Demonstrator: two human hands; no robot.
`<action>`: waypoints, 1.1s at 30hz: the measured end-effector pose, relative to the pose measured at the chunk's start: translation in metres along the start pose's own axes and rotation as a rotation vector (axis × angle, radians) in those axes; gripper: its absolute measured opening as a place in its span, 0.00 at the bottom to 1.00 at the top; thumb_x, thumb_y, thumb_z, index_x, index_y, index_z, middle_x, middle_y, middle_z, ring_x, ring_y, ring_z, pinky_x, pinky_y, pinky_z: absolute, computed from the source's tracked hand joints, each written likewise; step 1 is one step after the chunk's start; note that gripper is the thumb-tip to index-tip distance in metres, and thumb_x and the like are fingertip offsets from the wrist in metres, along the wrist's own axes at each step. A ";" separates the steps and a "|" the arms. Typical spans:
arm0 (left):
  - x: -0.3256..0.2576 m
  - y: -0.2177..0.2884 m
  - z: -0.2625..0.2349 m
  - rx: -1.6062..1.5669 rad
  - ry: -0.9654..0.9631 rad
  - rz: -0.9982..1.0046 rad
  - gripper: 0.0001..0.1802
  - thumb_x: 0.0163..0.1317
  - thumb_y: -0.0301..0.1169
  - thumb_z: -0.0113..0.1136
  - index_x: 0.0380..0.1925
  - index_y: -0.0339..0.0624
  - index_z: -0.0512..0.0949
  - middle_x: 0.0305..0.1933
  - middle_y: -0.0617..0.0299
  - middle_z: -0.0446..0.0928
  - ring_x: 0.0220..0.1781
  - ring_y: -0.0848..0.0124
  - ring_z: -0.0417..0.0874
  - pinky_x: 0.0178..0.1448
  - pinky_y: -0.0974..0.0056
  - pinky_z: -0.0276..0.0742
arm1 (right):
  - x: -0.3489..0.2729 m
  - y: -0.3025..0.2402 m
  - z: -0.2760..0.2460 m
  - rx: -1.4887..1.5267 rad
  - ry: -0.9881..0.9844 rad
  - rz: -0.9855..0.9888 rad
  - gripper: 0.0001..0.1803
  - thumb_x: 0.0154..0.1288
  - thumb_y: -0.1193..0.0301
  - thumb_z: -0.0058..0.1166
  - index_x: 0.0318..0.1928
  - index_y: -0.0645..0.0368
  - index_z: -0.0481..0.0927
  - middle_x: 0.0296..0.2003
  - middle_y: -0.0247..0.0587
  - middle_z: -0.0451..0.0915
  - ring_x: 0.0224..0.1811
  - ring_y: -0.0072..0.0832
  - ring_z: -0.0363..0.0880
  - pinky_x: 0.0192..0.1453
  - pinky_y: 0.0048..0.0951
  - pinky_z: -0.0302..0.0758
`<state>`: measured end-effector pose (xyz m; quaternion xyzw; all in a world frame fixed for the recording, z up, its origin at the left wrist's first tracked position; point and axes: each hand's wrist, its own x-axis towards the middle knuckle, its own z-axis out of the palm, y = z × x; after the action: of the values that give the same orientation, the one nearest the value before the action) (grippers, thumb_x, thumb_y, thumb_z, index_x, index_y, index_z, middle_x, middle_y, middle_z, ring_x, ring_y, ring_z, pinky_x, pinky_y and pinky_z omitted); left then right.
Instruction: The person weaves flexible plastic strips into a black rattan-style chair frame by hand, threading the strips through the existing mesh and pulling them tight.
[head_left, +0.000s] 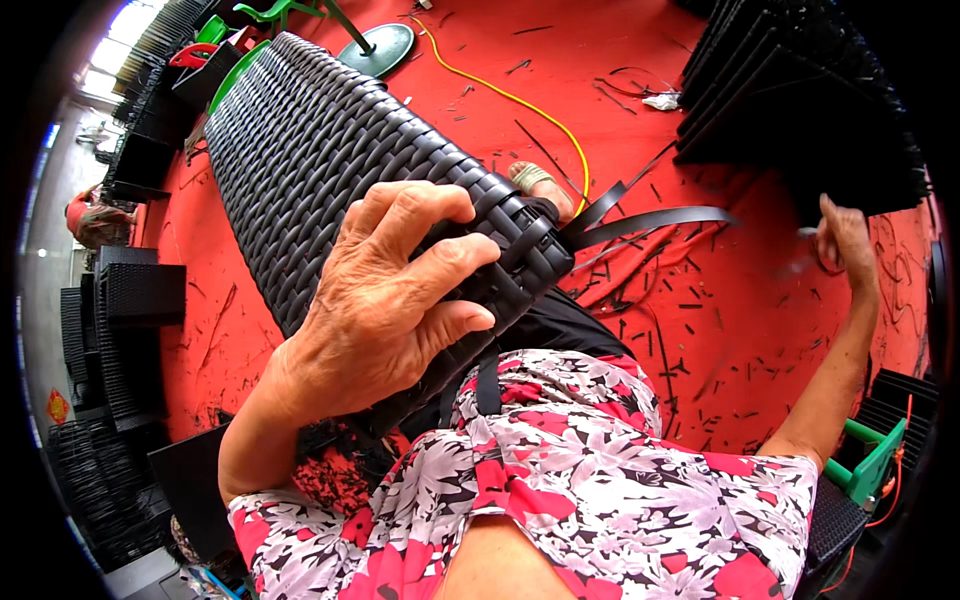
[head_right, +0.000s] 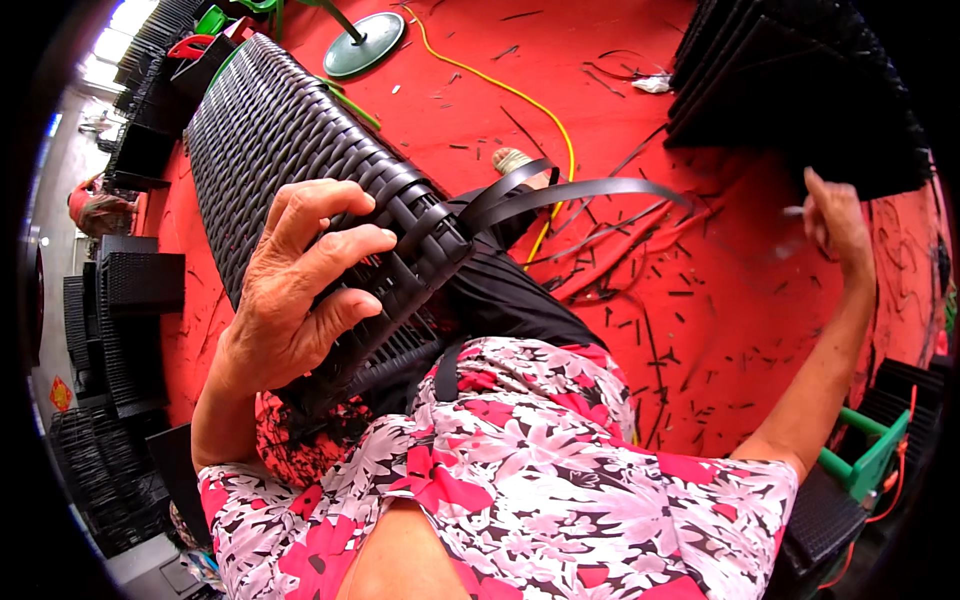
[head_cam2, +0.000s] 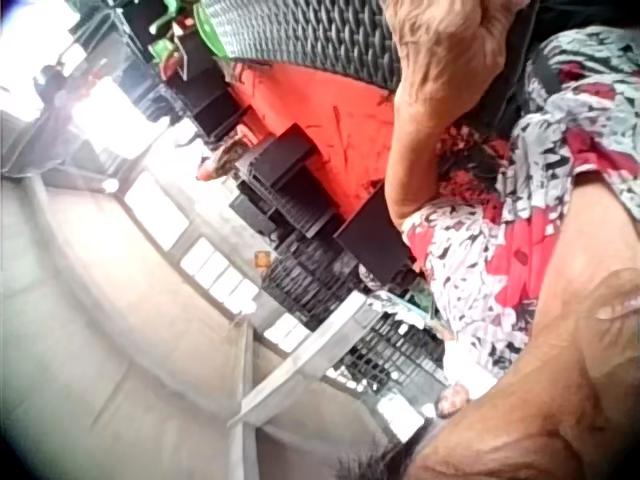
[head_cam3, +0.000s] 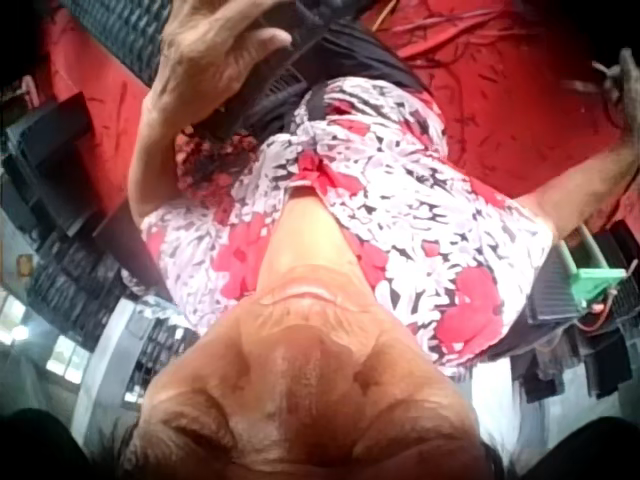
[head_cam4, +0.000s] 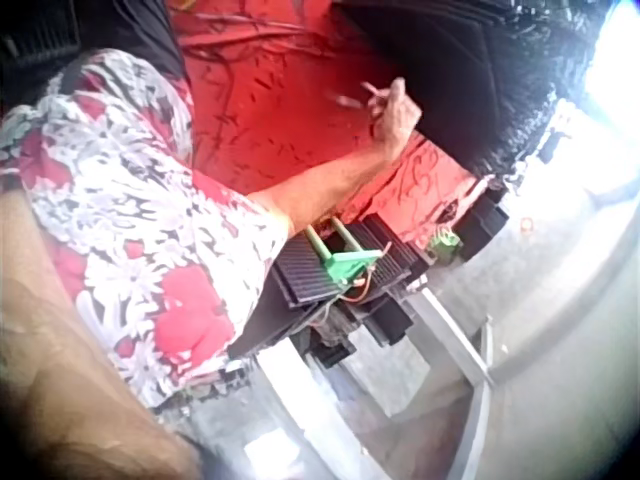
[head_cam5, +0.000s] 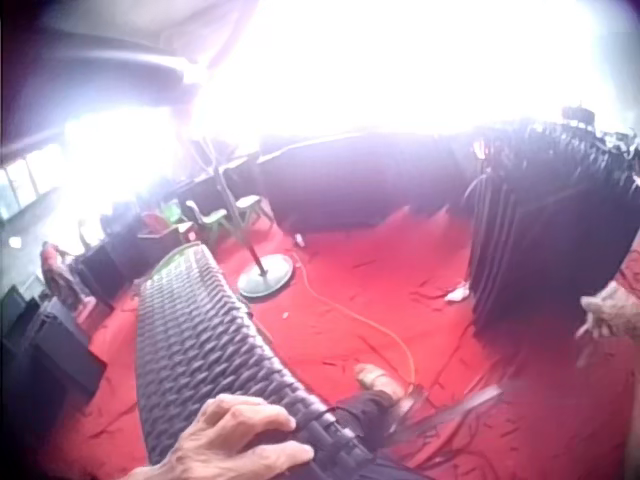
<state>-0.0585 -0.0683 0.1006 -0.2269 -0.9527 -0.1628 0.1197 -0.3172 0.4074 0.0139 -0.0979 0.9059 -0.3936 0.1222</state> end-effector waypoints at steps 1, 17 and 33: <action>0.004 0.003 -0.001 -0.004 -0.002 0.006 0.23 0.60 0.46 0.60 0.43 0.37 0.78 0.50 0.50 0.71 0.50 0.54 0.73 0.53 0.56 0.70 | 0.006 -0.030 0.017 0.088 0.053 -0.139 0.26 0.71 0.53 0.48 0.17 0.55 0.73 0.11 0.30 0.69 0.08 0.14 0.58 0.14 0.20 0.52; -0.019 0.052 -0.010 0.015 0.093 -0.351 0.15 0.45 0.27 0.71 0.31 0.37 0.75 0.51 0.48 0.73 0.58 0.48 0.73 0.63 0.48 0.66 | -0.019 -0.242 0.182 0.249 -0.478 -1.239 0.11 0.45 0.77 0.67 0.30 0.61 0.79 0.25 0.39 0.78 0.26 0.33 0.78 0.30 0.29 0.74; -0.021 0.040 -0.002 0.186 0.249 -0.248 0.12 0.40 0.21 0.67 0.26 0.35 0.75 0.41 0.48 0.75 0.44 0.50 0.78 0.49 0.53 0.72 | -0.018 -0.262 0.183 0.107 -0.534 -1.210 0.09 0.45 0.81 0.62 0.27 0.63 0.74 0.19 0.40 0.76 0.20 0.32 0.77 0.26 0.29 0.73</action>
<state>-0.0210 -0.0436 0.1062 -0.0739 -0.9621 -0.1144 0.2362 -0.2243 0.1103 0.0883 -0.6773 0.6091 -0.3993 0.1046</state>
